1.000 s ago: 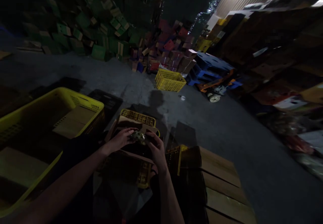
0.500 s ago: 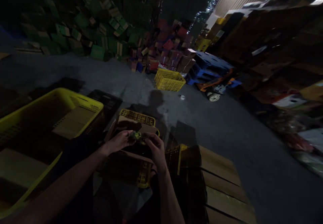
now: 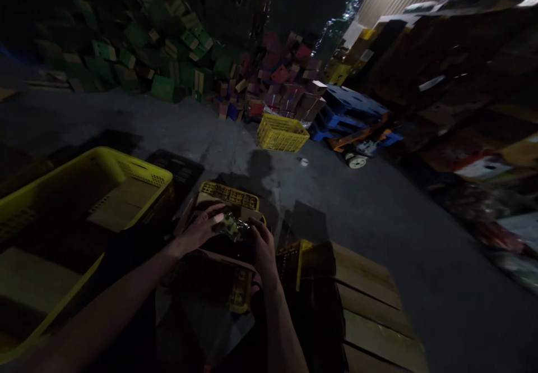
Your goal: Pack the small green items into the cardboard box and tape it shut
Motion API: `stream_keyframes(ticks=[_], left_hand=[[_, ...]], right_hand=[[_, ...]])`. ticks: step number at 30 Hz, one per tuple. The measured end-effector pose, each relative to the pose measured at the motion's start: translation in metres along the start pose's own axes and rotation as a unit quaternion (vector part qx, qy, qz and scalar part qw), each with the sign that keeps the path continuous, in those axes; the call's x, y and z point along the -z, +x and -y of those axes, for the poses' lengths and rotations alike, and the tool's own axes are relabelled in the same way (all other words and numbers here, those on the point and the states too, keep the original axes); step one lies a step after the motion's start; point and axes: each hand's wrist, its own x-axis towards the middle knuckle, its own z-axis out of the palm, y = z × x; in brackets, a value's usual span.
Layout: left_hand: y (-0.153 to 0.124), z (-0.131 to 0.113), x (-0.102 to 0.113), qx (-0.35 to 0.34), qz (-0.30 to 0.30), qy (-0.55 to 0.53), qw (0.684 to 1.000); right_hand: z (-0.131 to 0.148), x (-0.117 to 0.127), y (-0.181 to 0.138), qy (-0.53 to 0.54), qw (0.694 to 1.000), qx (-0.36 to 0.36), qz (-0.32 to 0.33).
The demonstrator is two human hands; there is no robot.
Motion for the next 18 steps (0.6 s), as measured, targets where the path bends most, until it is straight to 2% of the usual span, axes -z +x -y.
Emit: stream_keyframes(ticks=[2,7,12,18], left_hand=[[-0.001,-0.001,-0.002,-0.012,-0.005,0.005,1.000],[-0.002,-0.001,-0.005,-0.030,-0.003,0.049,0.998],[-0.003,-0.004,-0.005,-0.073,-0.027,0.139,0.987],[-0.003,-0.002,-0.007,-0.039,-0.022,0.154,0.987]], right_hand=[[0.001,0.000,0.000,-0.001,1.000,-0.018,-0.005],[0.003,-0.008,-0.010,0.006,0.992,-0.058,0.110],[-0.001,-0.010,-0.009,0.008,0.994,-0.043,0.102],[-0.003,-0.007,-0.007,-0.009,0.988,-0.056,0.146]])
